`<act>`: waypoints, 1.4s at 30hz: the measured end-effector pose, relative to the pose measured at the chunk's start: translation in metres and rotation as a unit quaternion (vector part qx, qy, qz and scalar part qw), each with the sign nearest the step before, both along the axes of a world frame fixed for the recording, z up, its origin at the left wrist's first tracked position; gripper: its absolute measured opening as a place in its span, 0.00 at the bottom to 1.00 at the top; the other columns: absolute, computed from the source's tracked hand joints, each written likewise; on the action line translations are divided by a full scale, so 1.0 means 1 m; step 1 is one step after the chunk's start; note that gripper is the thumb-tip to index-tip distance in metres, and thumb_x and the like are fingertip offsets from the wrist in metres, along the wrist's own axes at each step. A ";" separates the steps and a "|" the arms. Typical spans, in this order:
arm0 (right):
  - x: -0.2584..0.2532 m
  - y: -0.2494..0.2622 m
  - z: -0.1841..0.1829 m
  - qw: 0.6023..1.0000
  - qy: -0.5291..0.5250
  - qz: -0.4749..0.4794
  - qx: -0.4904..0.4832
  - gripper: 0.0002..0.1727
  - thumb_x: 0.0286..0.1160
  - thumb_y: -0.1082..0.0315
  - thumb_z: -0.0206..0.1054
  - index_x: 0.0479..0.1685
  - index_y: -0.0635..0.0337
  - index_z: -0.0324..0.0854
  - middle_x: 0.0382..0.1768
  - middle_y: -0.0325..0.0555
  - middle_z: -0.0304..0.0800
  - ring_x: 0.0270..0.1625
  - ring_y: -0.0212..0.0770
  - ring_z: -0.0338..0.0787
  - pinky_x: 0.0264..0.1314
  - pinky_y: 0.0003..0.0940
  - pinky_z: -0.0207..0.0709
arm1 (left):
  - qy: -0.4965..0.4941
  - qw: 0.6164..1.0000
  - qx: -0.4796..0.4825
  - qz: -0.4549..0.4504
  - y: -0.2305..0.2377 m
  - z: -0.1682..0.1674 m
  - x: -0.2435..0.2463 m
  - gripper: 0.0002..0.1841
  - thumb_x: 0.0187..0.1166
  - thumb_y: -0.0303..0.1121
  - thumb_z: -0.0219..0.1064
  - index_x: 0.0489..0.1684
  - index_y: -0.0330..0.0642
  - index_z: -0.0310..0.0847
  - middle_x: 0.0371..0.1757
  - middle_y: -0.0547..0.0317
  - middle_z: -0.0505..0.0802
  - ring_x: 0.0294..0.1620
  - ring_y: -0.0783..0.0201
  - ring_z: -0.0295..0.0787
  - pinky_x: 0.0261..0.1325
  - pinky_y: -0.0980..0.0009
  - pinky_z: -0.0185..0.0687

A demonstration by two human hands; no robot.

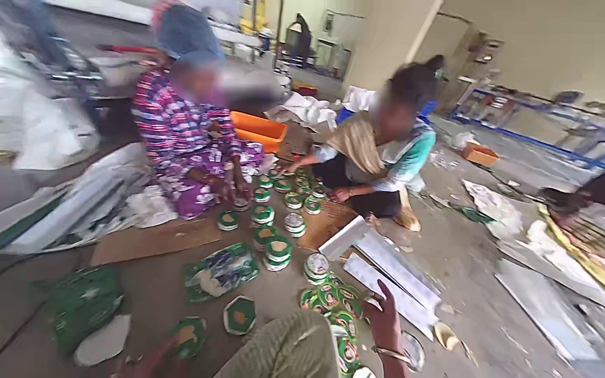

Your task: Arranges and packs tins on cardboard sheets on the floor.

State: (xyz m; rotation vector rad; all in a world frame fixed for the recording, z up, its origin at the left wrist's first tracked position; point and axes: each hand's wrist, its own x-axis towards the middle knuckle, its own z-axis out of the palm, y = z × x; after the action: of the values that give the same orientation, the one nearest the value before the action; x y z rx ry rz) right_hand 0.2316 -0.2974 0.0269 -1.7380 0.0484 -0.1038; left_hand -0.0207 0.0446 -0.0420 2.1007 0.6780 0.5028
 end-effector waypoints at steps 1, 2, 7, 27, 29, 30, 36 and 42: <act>-0.007 0.026 0.016 0.998 -0.024 0.050 0.027 0.46 0.61 0.88 0.67 0.87 0.73 0.53 0.53 0.56 0.86 0.39 0.30 0.90 0.41 0.23 0.86 | -0.051 0.997 -0.046 -0.020 -0.008 0.008 0.007 0.23 0.82 0.29 0.62 0.70 0.19 0.77 0.69 0.25 0.86 0.73 0.35 0.82 0.79 0.43 0.72; -0.015 0.053 0.028 0.991 -0.043 0.112 0.055 0.46 0.60 0.87 0.67 0.87 0.75 0.51 0.53 0.53 0.87 0.38 0.28 0.91 0.41 0.23 0.87 | -0.082 0.987 -0.129 -0.041 -0.015 0.019 0.015 0.25 0.81 0.30 0.60 0.73 0.20 0.73 0.72 0.30 0.84 0.75 0.46 0.82 0.78 0.52 0.76; -0.059 0.192 0.032 0.914 0.005 0.402 0.056 0.46 0.61 0.84 0.72 0.85 0.77 0.52 0.57 0.56 0.88 0.41 0.36 0.94 0.46 0.31 0.89 | -0.073 0.910 -0.407 -0.020 -0.006 0.061 0.034 0.32 0.78 0.21 0.63 0.85 0.30 0.59 0.71 0.40 0.83 0.66 0.56 0.85 0.67 0.60 0.83; -0.066 0.344 -0.116 0.775 0.164 0.472 -0.387 0.47 0.67 0.74 0.77 0.91 0.55 0.57 0.66 0.59 0.86 0.63 0.59 0.89 0.66 0.56 0.81 | 0.208 0.955 -0.135 0.162 0.068 -0.050 0.037 0.36 0.76 0.24 0.67 0.89 0.47 0.63 0.75 0.32 0.80 0.71 0.36 0.81 0.77 0.36 0.69; -0.065 0.348 -0.116 0.766 0.159 0.477 -0.400 0.47 0.68 0.74 0.76 0.91 0.55 0.57 0.66 0.59 0.86 0.63 0.59 0.89 0.67 0.56 0.81 | 0.241 0.958 -0.089 0.130 0.067 -0.050 0.041 0.36 0.75 0.22 0.66 0.89 0.46 0.63 0.77 0.31 0.77 0.72 0.36 0.81 0.74 0.40 0.75; -0.065 0.349 -0.116 0.764 0.158 0.480 -0.401 0.47 0.68 0.74 0.76 0.91 0.55 0.57 0.66 0.60 0.86 0.63 0.59 0.89 0.66 0.56 0.81 | 0.247 0.962 -0.053 0.103 0.064 -0.051 0.042 0.35 0.75 0.21 0.66 0.88 0.42 0.65 0.79 0.30 0.77 0.77 0.34 0.77 0.77 0.40 0.73; -0.069 0.349 -0.111 0.753 0.156 0.479 -0.425 0.45 0.71 0.77 0.70 0.92 0.54 0.55 0.67 0.58 0.86 0.63 0.58 0.90 0.66 0.55 0.82 | 0.323 0.941 0.058 -0.080 0.031 -0.076 0.063 0.36 0.87 0.32 0.56 0.90 0.20 0.44 0.93 0.27 0.51 0.96 0.36 0.39 0.94 0.44 0.30; -0.057 0.346 -0.096 0.801 0.159 0.429 -0.387 0.42 0.77 0.76 0.66 0.93 0.56 0.53 0.73 0.64 0.79 0.64 0.58 0.88 0.67 0.52 0.81 | 0.356 0.925 0.094 -0.096 0.028 -0.094 0.063 0.56 0.68 0.64 0.71 0.93 0.34 0.53 0.92 0.23 0.48 0.95 0.31 0.38 0.93 0.39 0.31</act>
State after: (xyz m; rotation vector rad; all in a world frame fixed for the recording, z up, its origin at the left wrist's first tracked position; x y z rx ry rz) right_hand 0.1749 0.0481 -0.0695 -2.4029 -0.6174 0.9681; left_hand 0.0421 0.0731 -0.1358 2.5057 0.8286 -0.3516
